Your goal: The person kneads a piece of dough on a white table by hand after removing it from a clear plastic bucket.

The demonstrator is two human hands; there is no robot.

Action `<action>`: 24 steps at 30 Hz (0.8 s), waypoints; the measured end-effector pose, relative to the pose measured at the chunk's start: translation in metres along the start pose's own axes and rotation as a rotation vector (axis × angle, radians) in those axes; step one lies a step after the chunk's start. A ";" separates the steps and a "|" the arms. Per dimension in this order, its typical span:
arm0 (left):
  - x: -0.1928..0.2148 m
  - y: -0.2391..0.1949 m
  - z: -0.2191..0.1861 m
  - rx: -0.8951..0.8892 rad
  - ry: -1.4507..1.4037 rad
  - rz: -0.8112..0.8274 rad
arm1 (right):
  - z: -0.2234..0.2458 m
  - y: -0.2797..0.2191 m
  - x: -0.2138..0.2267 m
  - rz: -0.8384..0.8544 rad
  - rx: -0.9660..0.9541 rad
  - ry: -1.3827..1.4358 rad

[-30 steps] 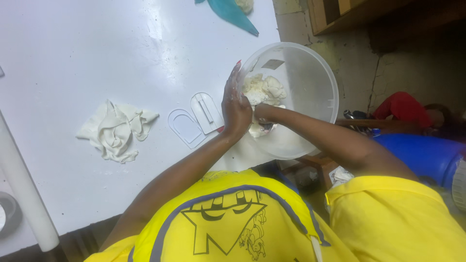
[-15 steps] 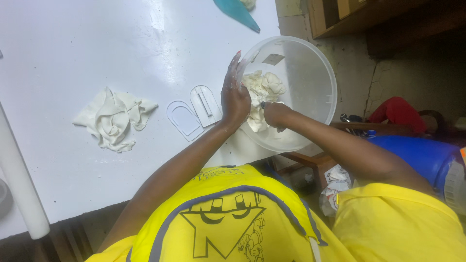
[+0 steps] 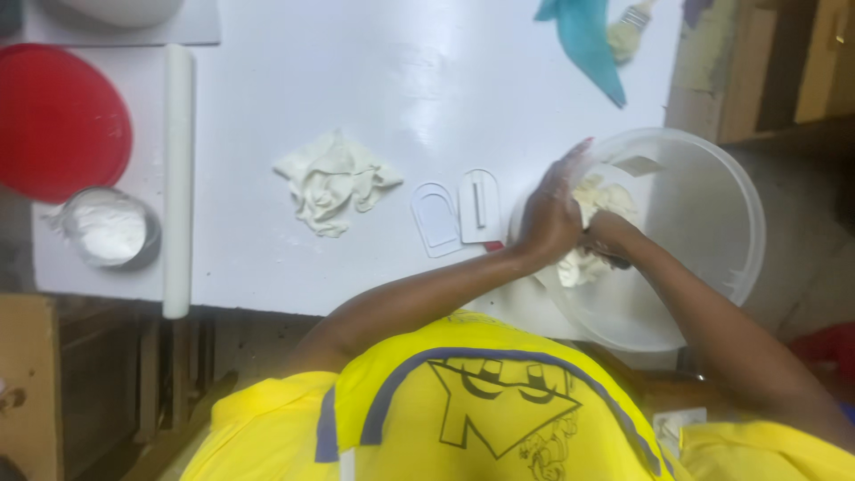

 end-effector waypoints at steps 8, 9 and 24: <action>0.017 0.009 -0.034 0.236 -0.003 0.208 | 0.026 -0.038 0.018 -0.107 -0.059 -0.035; 0.016 0.008 -0.032 0.237 0.003 0.216 | 0.030 -0.041 0.017 -0.085 -0.061 -0.002; 0.010 0.003 -0.014 -0.063 -0.112 0.045 | 0.044 -0.089 0.009 -0.193 -0.044 -0.225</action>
Point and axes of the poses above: each hand's wrist, its own y-axis towards the middle knuckle, its own x-axis out of the back of the hand, z = x × y, the point moved 8 cm from there along y, towards the middle knuckle, and after that the axes turned 3 degrees about -y, right-handed, at the moved point
